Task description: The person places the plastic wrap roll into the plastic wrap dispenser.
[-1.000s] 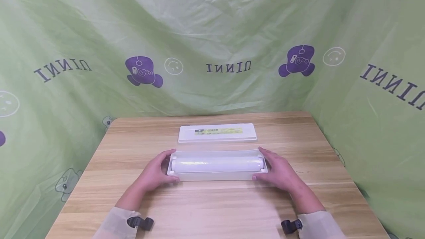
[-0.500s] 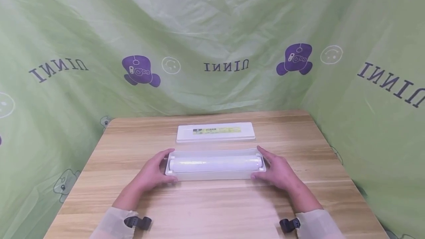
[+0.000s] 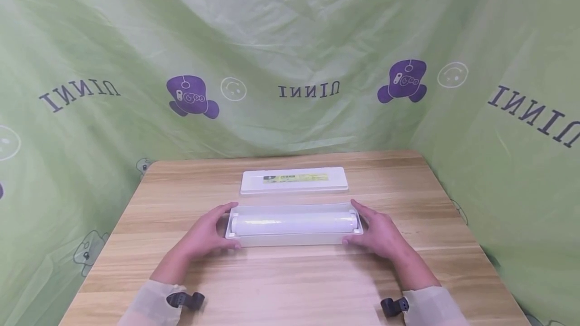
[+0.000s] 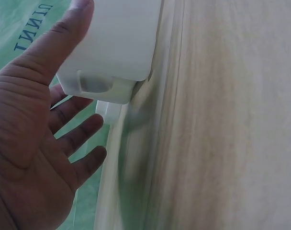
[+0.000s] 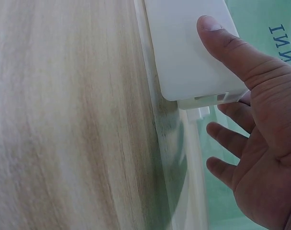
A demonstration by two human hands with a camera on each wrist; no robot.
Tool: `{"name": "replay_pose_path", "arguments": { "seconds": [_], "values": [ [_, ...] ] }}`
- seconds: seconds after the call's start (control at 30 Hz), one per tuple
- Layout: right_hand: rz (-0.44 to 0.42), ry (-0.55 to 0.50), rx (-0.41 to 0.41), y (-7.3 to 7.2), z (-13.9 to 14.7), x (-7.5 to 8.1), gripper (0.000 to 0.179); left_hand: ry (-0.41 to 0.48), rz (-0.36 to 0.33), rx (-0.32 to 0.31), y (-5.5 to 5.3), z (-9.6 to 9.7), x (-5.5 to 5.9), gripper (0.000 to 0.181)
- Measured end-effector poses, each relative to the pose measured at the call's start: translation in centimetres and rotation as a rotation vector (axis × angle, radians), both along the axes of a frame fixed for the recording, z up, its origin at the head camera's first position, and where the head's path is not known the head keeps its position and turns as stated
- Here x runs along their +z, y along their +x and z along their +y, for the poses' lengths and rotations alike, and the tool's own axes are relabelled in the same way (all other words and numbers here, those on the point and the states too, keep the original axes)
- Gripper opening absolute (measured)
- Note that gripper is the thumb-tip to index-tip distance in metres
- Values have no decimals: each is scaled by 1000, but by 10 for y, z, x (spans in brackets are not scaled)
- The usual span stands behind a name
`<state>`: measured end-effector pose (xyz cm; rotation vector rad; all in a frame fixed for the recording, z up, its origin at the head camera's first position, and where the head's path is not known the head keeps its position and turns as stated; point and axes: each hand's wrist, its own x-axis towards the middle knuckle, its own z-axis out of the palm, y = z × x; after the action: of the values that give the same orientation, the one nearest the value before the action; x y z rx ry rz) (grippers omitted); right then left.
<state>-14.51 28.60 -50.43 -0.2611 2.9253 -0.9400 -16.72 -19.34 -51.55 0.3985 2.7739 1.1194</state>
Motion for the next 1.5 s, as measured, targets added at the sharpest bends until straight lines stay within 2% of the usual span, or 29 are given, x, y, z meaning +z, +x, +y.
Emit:
{"name": "replay_pose_path", "arguments": {
  "seconds": [0.27, 0.5, 0.83, 1.23, 1.5],
  "values": [
    [2, -5, 0, 0, 1, -1, 120, 0, 4, -11, -2, -2, 3, 115],
    [3, -4, -3, 1, 0, -1, 118, -5, 8, -30, -9, -4, 3, 102],
    [-23, -11, -15, 0, 0, 0, 118, 17, 29, -28, -20, -6, 5, 95],
    [-24, 8, -16, -1, -1, 0, 119, 85, 54, 28, -33, -7, 1, 89],
    [-28, 5, -19, 0, -1, 0, 117, 74, 83, 56, -43, -7, 2, 87]
  ]
}}
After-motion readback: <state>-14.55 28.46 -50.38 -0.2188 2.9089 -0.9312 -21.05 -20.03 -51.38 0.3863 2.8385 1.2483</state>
